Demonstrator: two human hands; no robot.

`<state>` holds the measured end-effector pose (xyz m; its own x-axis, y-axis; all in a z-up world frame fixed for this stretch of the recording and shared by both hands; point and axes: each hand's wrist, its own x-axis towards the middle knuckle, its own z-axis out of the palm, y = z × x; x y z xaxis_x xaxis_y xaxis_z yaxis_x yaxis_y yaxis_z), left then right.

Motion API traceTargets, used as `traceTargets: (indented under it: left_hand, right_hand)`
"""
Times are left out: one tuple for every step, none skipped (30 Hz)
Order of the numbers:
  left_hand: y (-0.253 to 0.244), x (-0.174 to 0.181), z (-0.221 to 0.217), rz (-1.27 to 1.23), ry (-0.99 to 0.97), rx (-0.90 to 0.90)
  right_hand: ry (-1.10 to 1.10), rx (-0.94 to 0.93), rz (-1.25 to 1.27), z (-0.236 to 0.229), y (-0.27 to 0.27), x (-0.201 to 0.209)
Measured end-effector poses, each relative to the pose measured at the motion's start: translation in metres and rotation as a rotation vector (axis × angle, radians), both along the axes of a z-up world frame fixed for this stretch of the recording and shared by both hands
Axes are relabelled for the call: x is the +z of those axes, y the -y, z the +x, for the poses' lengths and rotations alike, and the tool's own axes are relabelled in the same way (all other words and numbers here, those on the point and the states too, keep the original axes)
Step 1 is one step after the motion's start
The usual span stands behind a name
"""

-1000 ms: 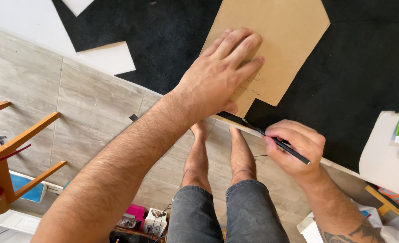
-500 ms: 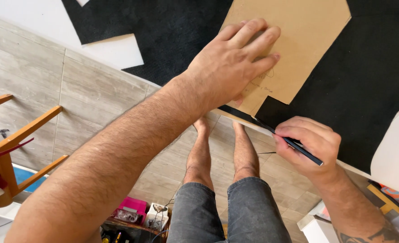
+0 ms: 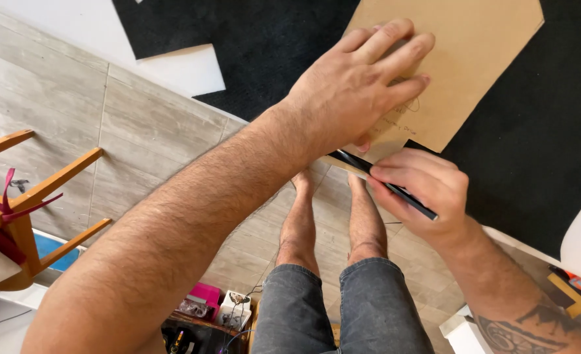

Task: Trace a paper pattern onto a piece of leather using a pen.

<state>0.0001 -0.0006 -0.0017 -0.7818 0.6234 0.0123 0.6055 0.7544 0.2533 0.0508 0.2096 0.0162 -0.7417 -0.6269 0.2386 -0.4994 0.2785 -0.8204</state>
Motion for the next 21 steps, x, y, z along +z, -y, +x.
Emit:
traceTargets:
  left_hand:
    - [-0.002, 0.0, 0.0, 0.004, 0.003, -0.006]
    - [-0.001, 0.001, 0.0, 0.003, 0.007, -0.006]
    - [0.0, 0.002, 0.001, 0.001, 0.01, -0.007]
    - [0.0, -0.001, 0.001, 0.001, 0.005, -0.003]
    - [-0.001, -0.002, 0.001, 0.012, -0.001, -0.005]
    - [0.0, -0.004, 0.002, 0.016, -0.006, -0.001]
    - [0.003, -0.001, 0.002, 0.008, -0.009, 0.006]
    - [0.002, 0.0, 0.002, 0.026, 0.007, 0.002]
    - [0.0, 0.0, 0.001, 0.043, 0.024, -0.002]
    - [-0.002, 0.001, 0.0, 0.05, 0.024, -0.009]
    - [-0.003, 0.001, 0.0, 0.045, 0.019, -0.012]
    - [0.0, 0.002, 0.001, 0.032, 0.018, -0.005]
    - [-0.001, 0.0, 0.004, 0.031, 0.021, -0.002]
    - [-0.001, -0.003, 0.005, 0.034, -0.009, 0.012]
    - [-0.002, -0.006, 0.005, 0.038, -0.04, 0.026]
    - [0.001, -0.003, 0.005, 0.034, -0.042, 0.029]
    - [0.002, 0.0, 0.005, 0.035, -0.018, 0.022]
    - [0.0, 0.001, 0.003, 0.047, 0.006, 0.004]
    - [-0.002, 0.002, 0.001, 0.055, 0.003, -0.006]
    - [-0.002, 0.002, 0.002, 0.044, 0.005, 0.001]
    - [-0.001, 0.003, 0.003, 0.032, 0.006, 0.007]
  right_hand:
    - [0.003, -0.006, 0.004, 0.001, -0.006, 0.0]
    - [0.015, 0.01, 0.004, 0.001, -0.01, 0.0]
    - [0.027, 0.026, 0.004, 0.001, -0.013, 0.0]
    - [0.022, 0.029, 0.005, 0.003, -0.017, -0.001]
    - [0.027, 0.014, 0.02, 0.006, -0.021, -0.002]
    - [0.033, 0.004, 0.028, 0.007, -0.025, -0.004]
    - [0.03, 0.012, 0.021, 0.003, -0.014, -0.003]
    - [0.024, 0.01, 0.014, 0.002, -0.007, 0.0]
    - [0.019, 0.009, 0.007, 0.0, 0.0, 0.002]
    - [0.018, 0.002, 0.014, -0.001, -0.003, 0.003]
    - [0.015, 0.016, 0.011, -0.002, -0.005, 0.003]
    - [0.015, 0.041, 0.0, -0.003, -0.004, 0.003]
    - [0.018, 0.044, -0.001, 0.0, -0.008, 0.001]
    - [0.019, 0.037, 0.006, 0.001, -0.013, -0.002]
    - [0.02, 0.03, 0.013, 0.002, -0.017, -0.005]
    - [0.018, 0.033, 0.009, 0.0, -0.009, -0.003]
    - [0.015, 0.038, -0.008, -0.002, -0.001, -0.002]
    - [0.012, 0.031, -0.014, -0.002, 0.004, 0.001]
    - [0.009, 0.022, -0.006, -0.003, 0.001, 0.002]
    - [0.002, 0.039, -0.008, -0.005, 0.0, 0.002]
    - [-0.004, 0.057, -0.011, -0.005, 0.0, 0.003]
